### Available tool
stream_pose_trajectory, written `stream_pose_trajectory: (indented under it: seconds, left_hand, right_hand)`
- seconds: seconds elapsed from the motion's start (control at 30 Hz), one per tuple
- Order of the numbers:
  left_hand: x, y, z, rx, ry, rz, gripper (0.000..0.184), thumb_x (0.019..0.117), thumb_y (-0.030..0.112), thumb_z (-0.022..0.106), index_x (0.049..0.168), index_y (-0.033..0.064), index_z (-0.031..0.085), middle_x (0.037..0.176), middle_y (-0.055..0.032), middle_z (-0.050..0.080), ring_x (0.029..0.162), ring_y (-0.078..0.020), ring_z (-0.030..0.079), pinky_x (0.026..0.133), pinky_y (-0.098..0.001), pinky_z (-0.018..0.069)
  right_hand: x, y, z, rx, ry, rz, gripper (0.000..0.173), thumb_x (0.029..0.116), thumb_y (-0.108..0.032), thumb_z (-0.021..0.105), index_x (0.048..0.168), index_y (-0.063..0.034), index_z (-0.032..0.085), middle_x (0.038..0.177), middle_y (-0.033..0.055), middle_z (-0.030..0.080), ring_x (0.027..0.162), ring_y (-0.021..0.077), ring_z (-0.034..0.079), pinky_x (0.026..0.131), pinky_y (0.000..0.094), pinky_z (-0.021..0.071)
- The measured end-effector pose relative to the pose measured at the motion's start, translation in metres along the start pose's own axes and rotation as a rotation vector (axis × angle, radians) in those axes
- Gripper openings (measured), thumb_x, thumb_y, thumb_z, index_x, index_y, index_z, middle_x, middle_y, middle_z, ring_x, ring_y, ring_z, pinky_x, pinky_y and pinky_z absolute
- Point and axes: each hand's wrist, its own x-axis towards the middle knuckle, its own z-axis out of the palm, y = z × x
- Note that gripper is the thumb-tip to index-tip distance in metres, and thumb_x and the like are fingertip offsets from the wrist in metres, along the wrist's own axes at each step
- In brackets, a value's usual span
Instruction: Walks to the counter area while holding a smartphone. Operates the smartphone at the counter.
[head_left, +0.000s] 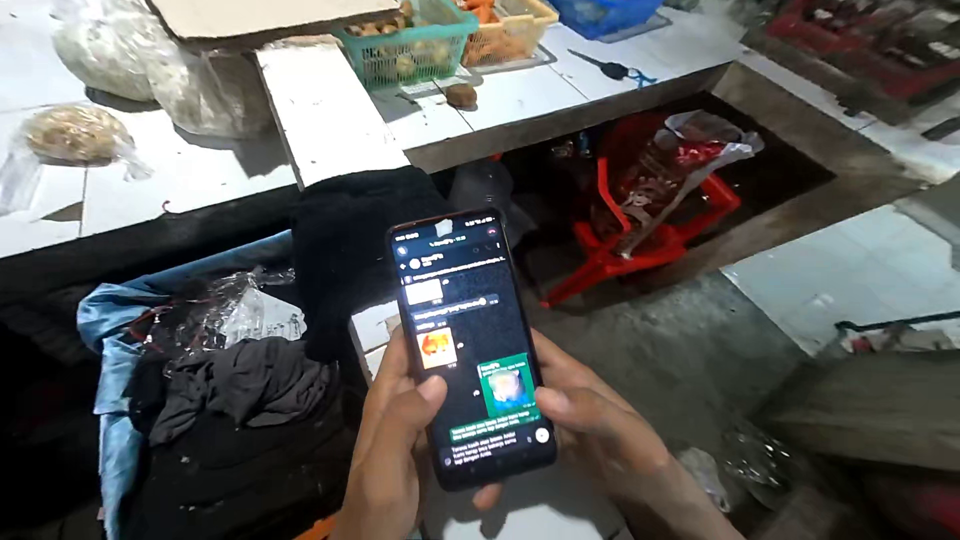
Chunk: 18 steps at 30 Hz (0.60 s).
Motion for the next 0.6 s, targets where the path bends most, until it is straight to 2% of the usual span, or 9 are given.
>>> stream_pose_trajectory:
  seconds: [0.13,0.2,0.33,0.5,0.6]
  left_hand:
    - [0.0008,-0.0125,-0.002,0.04,0.056,-0.007,0.044,0.1028,0.037,0.052,0.142,0.0183,0.052,0.119,-0.0045,0.07,0.105,-0.0122,0.07,0.09,-0.0309,0.0598]
    - [0.0,-0.0131,-0.0028,0.057,0.062,-0.008,0.046,0.1026,0.038,0.053,0.144,0.0191,0.051,0.12,-0.0045,0.069,0.106,-0.0122,0.069,0.091,-0.0308,0.0595]
    - [-0.0003,-0.0132,-0.0041,0.081,0.062,0.026,0.047,0.1032,0.039,0.053,0.146,0.0195,0.051,0.123,-0.0033,0.069,0.11,-0.0112,0.068,0.094,-0.0299,0.058]
    - [0.001,-0.0125,-0.0051,0.114,0.104,0.015,0.048,0.1014,0.041,0.055,0.145,0.021,0.053,0.122,-0.0022,0.07,0.108,-0.0101,0.069,0.092,-0.0291,0.0587]
    - [0.0,-0.0126,-0.0049,0.127,0.124,0.024,0.047,0.102,0.042,0.054,0.144,0.0194,0.053,0.121,-0.0022,0.07,0.108,-0.0101,0.069,0.092,-0.0297,0.0589]
  right_hand:
    - [-0.0074,0.0051,-0.0046,-0.053,0.013,0.028,0.055,0.0992,-0.01,0.057,0.151,-0.0232,0.042,0.134,0.0089,0.063,0.117,0.0246,0.068,0.084,0.0465,0.0647]
    - [-0.0081,0.0046,-0.002,-0.104,0.029,0.043,0.063,0.0944,-0.001,0.06,0.15,-0.0236,0.041,0.133,0.0066,0.064,0.115,0.0226,0.069,0.083,0.0449,0.0653]
    - [-0.0067,0.0038,0.0046,-0.149,0.092,0.063,0.07,0.0896,0.01,0.057,0.149,-0.022,0.039,0.13,0.0039,0.066,0.111,0.0203,0.071,0.08,0.0423,0.0663]
    - [-0.004,0.0023,0.0005,-0.117,0.052,0.064,0.069,0.0902,0.005,0.06,0.15,-0.0217,0.037,0.131,0.0049,0.064,0.113,0.0214,0.07,0.082,0.0435,0.0658]
    - [-0.0027,0.0032,-0.0031,-0.058,0.014,0.072,0.066,0.0918,0.002,0.058,0.15,-0.0217,0.038,0.132,0.0065,0.064,0.116,0.0223,0.069,0.086,0.0457,0.0643]
